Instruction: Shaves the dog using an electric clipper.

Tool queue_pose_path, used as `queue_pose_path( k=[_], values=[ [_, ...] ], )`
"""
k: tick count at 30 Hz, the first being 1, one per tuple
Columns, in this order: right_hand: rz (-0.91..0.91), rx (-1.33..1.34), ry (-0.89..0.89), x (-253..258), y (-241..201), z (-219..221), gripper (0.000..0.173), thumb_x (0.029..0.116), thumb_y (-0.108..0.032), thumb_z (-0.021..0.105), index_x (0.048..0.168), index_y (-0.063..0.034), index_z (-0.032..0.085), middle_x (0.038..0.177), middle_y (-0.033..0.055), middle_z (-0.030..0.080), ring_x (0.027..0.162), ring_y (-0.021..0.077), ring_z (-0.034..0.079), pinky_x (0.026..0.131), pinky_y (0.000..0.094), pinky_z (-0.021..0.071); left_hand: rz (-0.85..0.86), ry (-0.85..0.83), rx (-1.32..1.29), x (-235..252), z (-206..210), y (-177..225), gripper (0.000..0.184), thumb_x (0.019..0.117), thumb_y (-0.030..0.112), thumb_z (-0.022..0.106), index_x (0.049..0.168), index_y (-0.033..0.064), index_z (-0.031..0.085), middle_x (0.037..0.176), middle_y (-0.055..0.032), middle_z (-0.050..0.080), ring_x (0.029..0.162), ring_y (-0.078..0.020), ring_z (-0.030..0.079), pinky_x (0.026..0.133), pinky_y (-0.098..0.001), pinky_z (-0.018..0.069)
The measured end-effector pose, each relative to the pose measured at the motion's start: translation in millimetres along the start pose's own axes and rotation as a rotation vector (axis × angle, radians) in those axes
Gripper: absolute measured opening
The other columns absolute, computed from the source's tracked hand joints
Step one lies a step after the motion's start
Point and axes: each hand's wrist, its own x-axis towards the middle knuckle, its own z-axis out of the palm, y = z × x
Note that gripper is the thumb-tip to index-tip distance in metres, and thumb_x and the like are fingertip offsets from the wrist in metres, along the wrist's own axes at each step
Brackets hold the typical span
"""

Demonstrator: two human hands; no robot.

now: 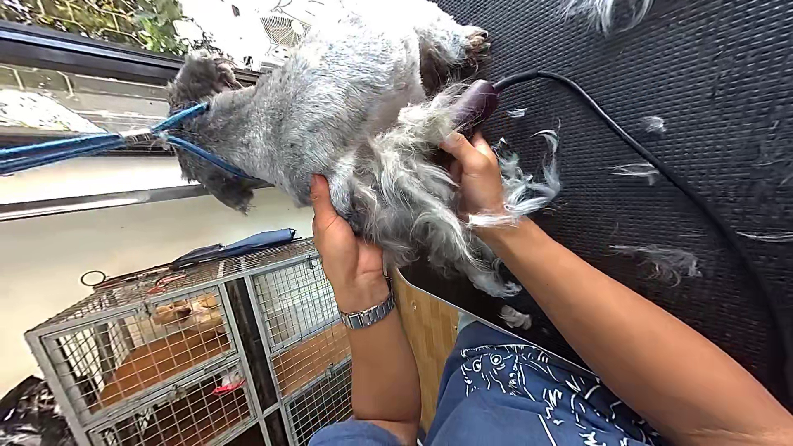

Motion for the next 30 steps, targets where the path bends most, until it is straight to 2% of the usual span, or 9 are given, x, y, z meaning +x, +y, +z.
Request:
queue_pose_path(
  k=[7, 9, 12, 14, 18, 21, 26, 30],
  values=[
    [0.025, -0.086, 0.099, -4, -1, 8, 0.053, 0.0977, -0.009, 0.061, 0.143, -0.0007, 0.035, 0.117, 0.0073, 0.059, 0.104, 0.0040, 0.062, 0.092, 0.0198, 0.0528, 0.037, 0.014, 0.020, 0, -2, -4, 0.041, 0.1109, 0.042, 0.035, 0.136, 0.0158, 0.053, 0.127, -0.0043, 0.066, 0.121, -0.0171, 0.063, 0.102, -0.0416, 0.0549],
    [0.052, -0.059, 0.082, -9, 0, 10, 0.048, 0.0984, -0.009, 0.060, 0.140, -0.0011, 0.038, 0.112, 0.0056, 0.060, 0.100, 0.0035, 0.063, 0.089, 0.0198, 0.0535, 0.036, -0.014, 0.008, -1, -6, -4, 0.042, 0.1110, 0.044, 0.033, 0.136, 0.0160, 0.053, 0.127, -0.0038, 0.065, 0.122, -0.0167, 0.063, 0.102, -0.0417, 0.0548],
    [0.129, -0.090, 0.036, -13, -7, 12, 0.030, 0.1010, -0.012, 0.056, 0.129, -0.0026, 0.049, 0.097, 0.0009, 0.064, 0.086, 0.0012, 0.065, 0.080, 0.0188, 0.0554, 0.049, -0.032, -0.010, -2, -7, -5, 0.041, 0.1110, 0.043, 0.034, 0.134, 0.0165, 0.055, 0.124, -0.0029, 0.067, 0.119, -0.0154, 0.064, 0.100, -0.0392, 0.0559],
    [0.128, -0.126, 0.026, -11, -12, 10, 0.027, 0.1021, -0.013, 0.054, 0.126, -0.0028, 0.050, 0.094, -0.0010, 0.063, 0.084, -0.0005, 0.064, 0.079, 0.0179, 0.0549, 0.049, -0.027, 0.007, -4, -7, -5, 0.040, 0.1106, 0.043, 0.036, 0.134, 0.0173, 0.055, 0.124, -0.0022, 0.067, 0.119, -0.0149, 0.064, 0.100, -0.0389, 0.0560],
    [-0.069, -0.074, 0.121, -1, -7, 5, 0.048, 0.0986, -0.011, 0.060, 0.140, 0.0011, 0.038, 0.110, 0.0052, 0.061, 0.098, 0.0039, 0.065, 0.088, 0.0204, 0.0554, 0.023, -0.035, 0.019, -5, -8, -3, 0.040, 0.1096, 0.045, 0.039, 0.134, 0.0175, 0.056, 0.124, -0.0023, 0.067, 0.118, -0.0151, 0.065, 0.098, -0.0392, 0.0569],
    [-0.146, -0.058, 0.182, 2, -2, 6, 0.057, 0.0974, -0.010, 0.063, 0.144, 0.0005, 0.033, 0.117, 0.0069, 0.058, 0.104, 0.0042, 0.063, 0.092, 0.0190, 0.0533, 0.009, -0.055, 0.005, -6, -8, -2, 0.041, 0.1096, 0.045, 0.038, 0.134, 0.0177, 0.056, 0.123, -0.0021, 0.067, 0.117, -0.0150, 0.065, 0.097, -0.0389, 0.0573],
    [-0.108, -0.047, 0.160, -8, 1, 12, 0.050, 0.0991, -0.011, 0.062, 0.141, -0.0011, 0.036, 0.113, 0.0041, 0.059, 0.101, 0.0013, 0.062, 0.091, 0.0179, 0.0530, 0.025, -0.046, 0.008, -4, -8, -4, 0.041, 0.1096, 0.045, 0.039, 0.133, 0.0164, 0.056, 0.123, -0.0033, 0.067, 0.118, -0.0165, 0.065, 0.099, -0.0411, 0.0564],
    [-0.025, -0.058, 0.136, -17, 0, 15, 0.045, 0.1006, -0.013, 0.061, 0.139, -0.0020, 0.039, 0.109, 0.0020, 0.060, 0.097, -0.0003, 0.063, 0.088, 0.0167, 0.0532, 0.048, -0.023, 0.048, -6, -10, -4, 0.039, 0.1099, 0.043, 0.039, 0.133, 0.0170, 0.056, 0.123, -0.0016, 0.067, 0.118, -0.0144, 0.065, 0.098, -0.0385, 0.0570]
  ],
)
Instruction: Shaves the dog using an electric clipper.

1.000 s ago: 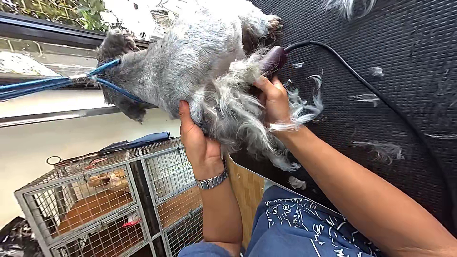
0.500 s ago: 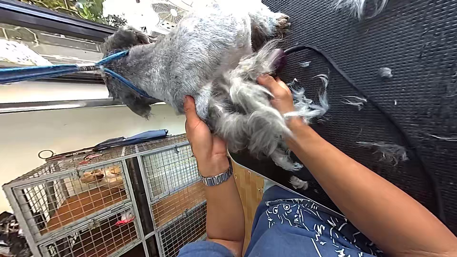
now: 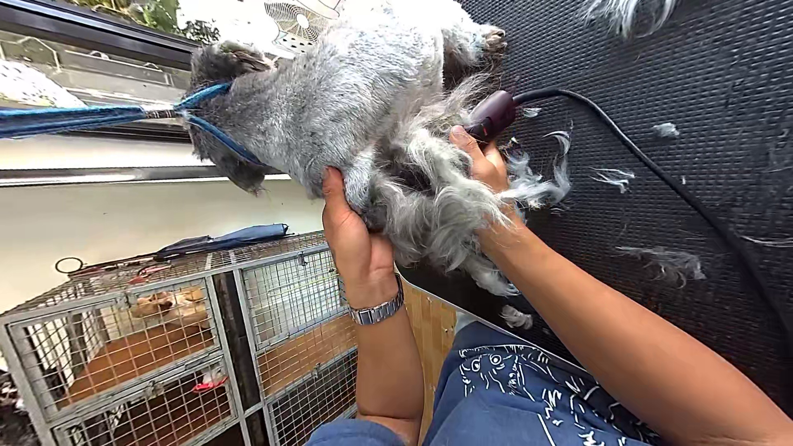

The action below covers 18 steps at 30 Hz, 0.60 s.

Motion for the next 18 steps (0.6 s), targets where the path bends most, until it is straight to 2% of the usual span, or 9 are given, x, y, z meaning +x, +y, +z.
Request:
queue_pose_path(
  k=[5, 7, 10, 12, 16, 18],
  values=[
    [0.117, -0.023, -0.056, -9, -6, 3, 0.036, 0.1033, -0.014, 0.056, 0.135, 0.0005, 0.046, 0.102, 0.0010, 0.063, 0.090, -0.0015, 0.063, 0.084, 0.0169, 0.0535, 0.025, -0.040, -0.029, -3, -4, -3, 0.037, 0.1096, 0.042, 0.041, 0.130, 0.0174, 0.059, 0.120, -0.0005, 0.068, 0.115, -0.0118, 0.066, 0.097, -0.0353, 0.0570],
    [0.068, -0.017, -0.041, -5, -8, 1, 0.031, 0.1029, -0.012, 0.055, 0.130, 0.0002, 0.047, 0.100, 0.0002, 0.063, 0.088, -0.0009, 0.063, 0.083, 0.0176, 0.0540, 0.019, -0.017, -0.027, -1, -2, -3, 0.037, 0.1091, 0.043, 0.042, 0.131, 0.0176, 0.058, 0.120, -0.0008, 0.068, 0.115, -0.0122, 0.066, 0.097, -0.0361, 0.0573],
    [-0.047, 0.022, 0.022, 0, -7, 0, 0.040, 0.1018, -0.011, 0.057, 0.137, -0.0008, 0.040, 0.107, 0.0018, 0.061, 0.095, 0.0007, 0.063, 0.089, 0.0182, 0.0534, 0.001, 0.001, -0.033, 0, -3, -4, 0.038, 0.1087, 0.044, 0.043, 0.132, 0.0183, 0.057, 0.123, -0.0011, 0.067, 0.117, -0.0133, 0.065, 0.098, -0.0375, 0.0572],
    [-0.070, 0.023, 0.035, -2, -4, 2, 0.041, 0.1016, -0.011, 0.058, 0.137, -0.0005, 0.041, 0.109, 0.0028, 0.060, 0.098, 0.0012, 0.063, 0.091, 0.0183, 0.0530, 0.005, 0.004, -0.027, -1, -2, -5, 0.038, 0.1086, 0.044, 0.043, 0.133, 0.0185, 0.057, 0.123, -0.0005, 0.067, 0.117, -0.0130, 0.065, 0.098, -0.0371, 0.0569],
    [0.042, 0.024, 0.040, -13, -4, 8, 0.033, 0.1022, -0.011, 0.059, 0.131, -0.0009, 0.046, 0.102, 0.0010, 0.062, 0.091, -0.0008, 0.063, 0.086, 0.0172, 0.0535, 0.056, -0.054, -0.032, -2, -10, -10, 0.037, 0.1088, 0.043, 0.043, 0.128, 0.0169, 0.061, 0.119, -0.0005, 0.069, 0.114, -0.0116, 0.066, 0.097, -0.0357, 0.0569],
    [0.086, 0.005, 0.016, -15, -8, 7, 0.028, 0.1031, -0.012, 0.057, 0.128, -0.0016, 0.048, 0.099, 0.0002, 0.063, 0.088, -0.0014, 0.063, 0.084, 0.0170, 0.0538, 0.071, -0.087, -0.038, -2, -12, -12, 0.038, 0.1095, 0.042, 0.041, 0.130, 0.0166, 0.059, 0.121, -0.0008, 0.068, 0.115, -0.0119, 0.065, 0.098, -0.0356, 0.0563]
  ],
)
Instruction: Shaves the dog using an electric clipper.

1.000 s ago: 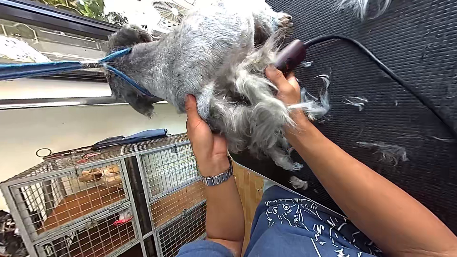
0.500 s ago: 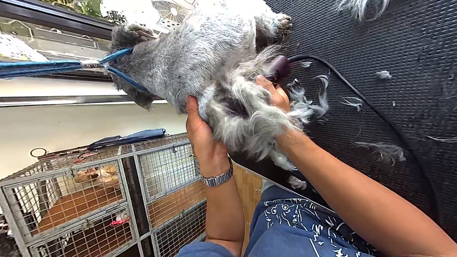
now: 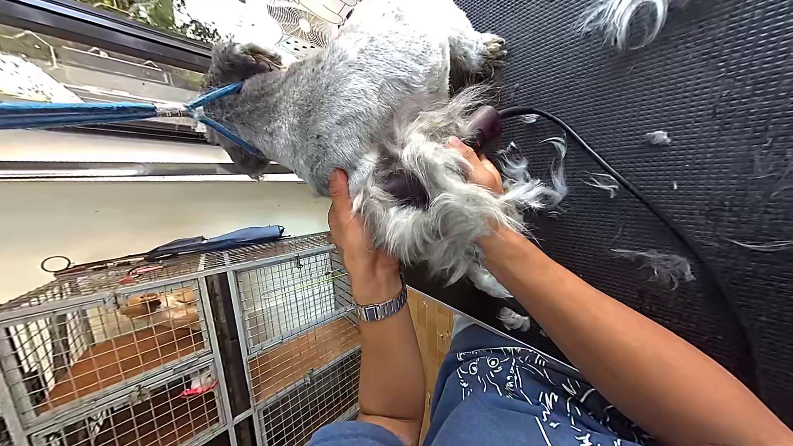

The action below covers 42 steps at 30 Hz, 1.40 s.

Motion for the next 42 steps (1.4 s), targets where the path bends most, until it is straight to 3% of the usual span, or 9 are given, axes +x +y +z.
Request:
queue_pose_path(
  k=[6, 12, 16, 19, 24, 30, 32, 36, 42],
  values=[
    [-0.176, 0.037, 0.111, 9, 12, -8, 0.038, 0.0998, -0.011, 0.060, 0.133, -0.0015, 0.043, 0.105, 0.0022, 0.061, 0.094, 0.0017, 0.063, 0.087, 0.0191, 0.0544, -0.019, 0.102, 0.039, 3, 4, 0, 0.041, 0.1095, 0.047, 0.038, 0.130, 0.0174, 0.059, 0.120, -0.0007, 0.069, 0.114, -0.0129, 0.066, 0.096, -0.0372, 0.0577],
    [-0.115, 0.026, 0.072, -1, 2, -5, 0.030, 0.1022, -0.012, 0.057, 0.129, -0.0032, 0.047, 0.101, -0.0002, 0.062, 0.091, -0.0006, 0.063, 0.085, 0.0177, 0.0540, 0.046, 0.116, 0.099, 5, 5, 1, 0.047, 0.1106, 0.048, 0.031, 0.129, 0.0162, 0.060, 0.120, -0.0009, 0.069, 0.115, -0.0125, 0.066, 0.098, -0.0377, 0.0569],
    [-0.232, 0.031, 0.180, 8, 10, -18, 0.052, 0.0996, -0.012, 0.063, 0.142, -0.0014, 0.036, 0.117, 0.0094, 0.061, 0.105, 0.0117, 0.066, 0.094, 0.0283, 0.0568, 0.087, 0.159, 0.133, 4, 6, 2, 0.049, 0.1112, 0.047, 0.028, 0.130, 0.0140, 0.059, 0.122, -0.0026, 0.068, 0.117, -0.0147, 0.065, 0.098, -0.0402, 0.0570],
    [-0.260, 0.087, 0.248, 15, 15, -20, 0.054, 0.0986, -0.009, 0.065, 0.142, -0.0003, 0.035, 0.117, 0.0120, 0.061, 0.106, 0.0150, 0.066, 0.094, 0.0307, 0.0570, 0.103, 0.159, 0.115, 6, 4, 2, 0.049, 0.1118, 0.045, 0.025, 0.130, 0.0135, 0.058, 0.120, -0.0036, 0.068, 0.116, -0.0151, 0.066, 0.098, -0.0404, 0.0569],
    [-0.183, 0.166, 0.219, 7, 18, -11, 0.052, 0.1003, -0.011, 0.061, 0.144, -0.0022, 0.034, 0.120, 0.0119, 0.061, 0.109, 0.0158, 0.065, 0.096, 0.0318, 0.0561, 0.112, 0.145, 0.076, 7, 3, 2, 0.050, 0.1123, 0.044, 0.022, 0.132, 0.0124, 0.056, 0.121, -0.0052, 0.068, 0.117, -0.0159, 0.065, 0.098, -0.0407, 0.0564],
    [-0.070, 0.198, 0.144, 1, 21, -3, 0.037, 0.1012, -0.014, 0.060, 0.134, -0.0026, 0.047, 0.111, 0.0092, 0.065, 0.102, 0.0136, 0.067, 0.091, 0.0315, 0.0576, 0.112, 0.128, 0.054, 7, 7, 4, 0.050, 0.1124, 0.043, 0.019, 0.135, 0.0132, 0.053, 0.123, -0.0046, 0.066, 0.120, -0.0158, 0.063, 0.101, -0.0403, 0.0544],
    [-0.057, 0.187, 0.114, 1, 19, -4, 0.041, 0.1005, -0.015, 0.060, 0.137, -0.0034, 0.044, 0.113, 0.0083, 0.064, 0.103, 0.0124, 0.066, 0.091, 0.0298, 0.0571, 0.105, 0.123, 0.045, 6, 5, 5, 0.051, 0.1123, 0.043, 0.018, 0.136, 0.0133, 0.052, 0.125, -0.0048, 0.066, 0.122, -0.0164, 0.062, 0.103, -0.0416, 0.0532],
    [-0.116, 0.226, 0.161, 6, 22, -5, 0.045, 0.1003, -0.012, 0.060, 0.139, -0.0031, 0.039, 0.115, 0.0106, 0.061, 0.105, 0.0144, 0.065, 0.092, 0.0313, 0.0570, 0.091, 0.152, 0.055, 5, 6, 7, 0.049, 0.1126, 0.042, 0.019, 0.129, 0.0133, 0.055, 0.115, -0.0036, 0.068, 0.113, -0.0140, 0.066, 0.096, -0.0374, 0.0569],
    [-0.002, 0.232, 0.099, -1, 26, 0, 0.040, 0.1009, -0.014, 0.059, 0.137, -0.0036, 0.043, 0.112, 0.0064, 0.063, 0.101, 0.0090, 0.065, 0.089, 0.0263, 0.0560, 0.107, 0.172, 0.110, 3, 1, 4, 0.049, 0.1129, 0.040, 0.019, 0.129, 0.0124, 0.055, 0.117, -0.0030, 0.068, 0.115, -0.0128, 0.065, 0.098, -0.0365, 0.0556]
  ],
)
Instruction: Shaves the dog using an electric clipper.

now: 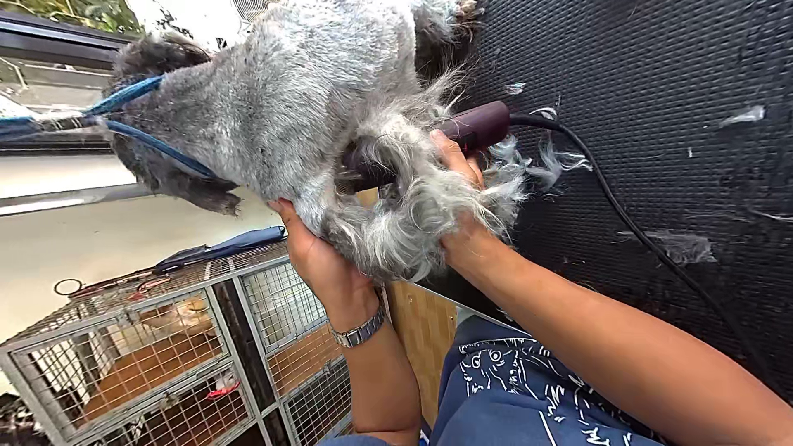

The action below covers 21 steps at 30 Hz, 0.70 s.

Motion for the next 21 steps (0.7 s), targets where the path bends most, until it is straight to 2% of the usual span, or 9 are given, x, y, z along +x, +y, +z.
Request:
queue_pose_path(
  k=[3, 7, 9, 10, 11, 13, 15, 18, 21],
  values=[
    [0.027, -0.040, -0.057, 3, -2, -3, 0.036, 0.1003, -0.014, 0.060, 0.132, -0.0022, 0.049, 0.110, 0.0065, 0.065, 0.099, 0.0088, 0.065, 0.088, 0.0260, 0.0562, -0.011, -0.010, -0.005, 0, -2, 1, 0.050, 0.1128, 0.041, 0.019, 0.130, 0.0113, 0.056, 0.119, -0.0046, 0.068, 0.118, -0.0148, 0.064, 0.100, -0.0397, 0.0547],
    [0.028, -0.028, 0.033, 1, -16, 8, 0.035, 0.1008, -0.005, 0.055, 0.134, -0.0011, 0.043, 0.108, 0.0037, 0.060, 0.096, 0.0010, 0.061, 0.088, 0.0169, 0.0515, -0.024, 0.010, 0.027, -1, -4, 0, 0.049, 0.1127, 0.041, 0.020, 0.128, 0.0133, 0.057, 0.116, -0.0021, 0.068, 0.114, -0.0128, 0.065, 0.098, -0.0364, 0.0559],
    [-0.187, -0.014, -0.042, 14, 23, -6, 0.040, 0.1012, -0.007, 0.057, 0.137, 0.0041, 0.043, 0.114, 0.0093, 0.062, 0.102, 0.0057, 0.062, 0.090, 0.0208, 0.0525, -0.025, 0.019, 0.019, -1, -4, 0, 0.046, 0.1129, 0.040, 0.022, 0.127, 0.0133, 0.057, 0.114, -0.0024, 0.069, 0.112, -0.0126, 0.066, 0.096, -0.0358, 0.0566],
    [-0.422, 0.003, -0.174, 33, 63, -22, 0.043, 0.1019, -0.007, 0.057, 0.138, 0.0123, 0.042, 0.119, 0.0178, 0.063, 0.106, 0.0133, 0.065, 0.090, 0.0265, 0.0553, -0.023, 0.010, 0.014, 0, -5, 0, 0.046, 0.1130, 0.039, 0.022, 0.128, 0.0133, 0.056, 0.114, -0.0025, 0.068, 0.111, -0.0123, 0.066, 0.095, -0.0354, 0.0567],
    [-0.478, -0.026, -0.227, 44, 82, -28, 0.041, 0.1018, -0.005, 0.055, 0.136, 0.0133, 0.044, 0.120, 0.0195, 0.064, 0.107, 0.0165, 0.066, 0.089, 0.0300, 0.0572, -0.025, -0.005, 0.008, 0, -5, 1, 0.046, 0.1131, 0.039, 0.021, 0.129, 0.0134, 0.055, 0.115, -0.0026, 0.068, 0.113, -0.0124, 0.065, 0.096, -0.0357, 0.0563],
    [0.107, -0.083, 0.033, 32, 37, 0, 0.029, 0.0986, 0.007, 0.055, 0.124, -0.0068, 0.059, 0.106, 0.0062, 0.068, 0.097, 0.0134, 0.067, 0.093, 0.0355, 0.0560, -0.022, -0.031, -0.001, 1, -6, 2, 0.048, 0.1130, 0.040, 0.019, 0.133, 0.0129, 0.053, 0.121, -0.0038, 0.067, 0.118, -0.0141, 0.064, 0.100, -0.0386, 0.0549],
    [-0.341, 0.004, -0.414, 51, 80, -36, 0.035, 0.1048, -0.007, 0.051, 0.135, 0.0103, 0.049, 0.116, 0.0158, 0.067, 0.104, 0.0164, 0.068, 0.088, 0.0327, 0.0593, -0.024, -0.045, -0.013, 1, -7, 3, 0.048, 0.1131, 0.040, 0.019, 0.135, 0.0126, 0.052, 0.123, -0.0046, 0.066, 0.120, -0.0151, 0.063, 0.102, -0.0399, 0.0544],
    [0.005, 0.011, -0.118, 17, 0, -2, 0.031, 0.1010, -0.008, 0.058, 0.130, 0.0011, 0.051, 0.103, 0.0069, 0.067, 0.092, 0.0076, 0.067, 0.085, 0.0242, 0.0571, -0.011, -0.038, 0.008, 1, -6, 3, 0.046, 0.1131, 0.039, 0.019, 0.133, 0.0136, 0.053, 0.120, -0.0030, 0.067, 0.118, -0.0134, 0.064, 0.100, -0.0376, 0.0552],
    [0.025, -0.072, -0.054, 6, -22, 4, 0.043, 0.1024, -0.008, 0.054, 0.141, -0.0004, 0.037, 0.116, 0.0062, 0.059, 0.104, 0.0029, 0.061, 0.092, 0.0188, 0.0520, -0.009, -0.007, 0.042, 0, -6, 3, 0.046, 0.1129, 0.039, 0.021, 0.128, 0.0141, 0.057, 0.115, -0.0017, 0.068, 0.114, -0.0117, 0.065, 0.097, -0.0352, 0.0563]
  ],
)
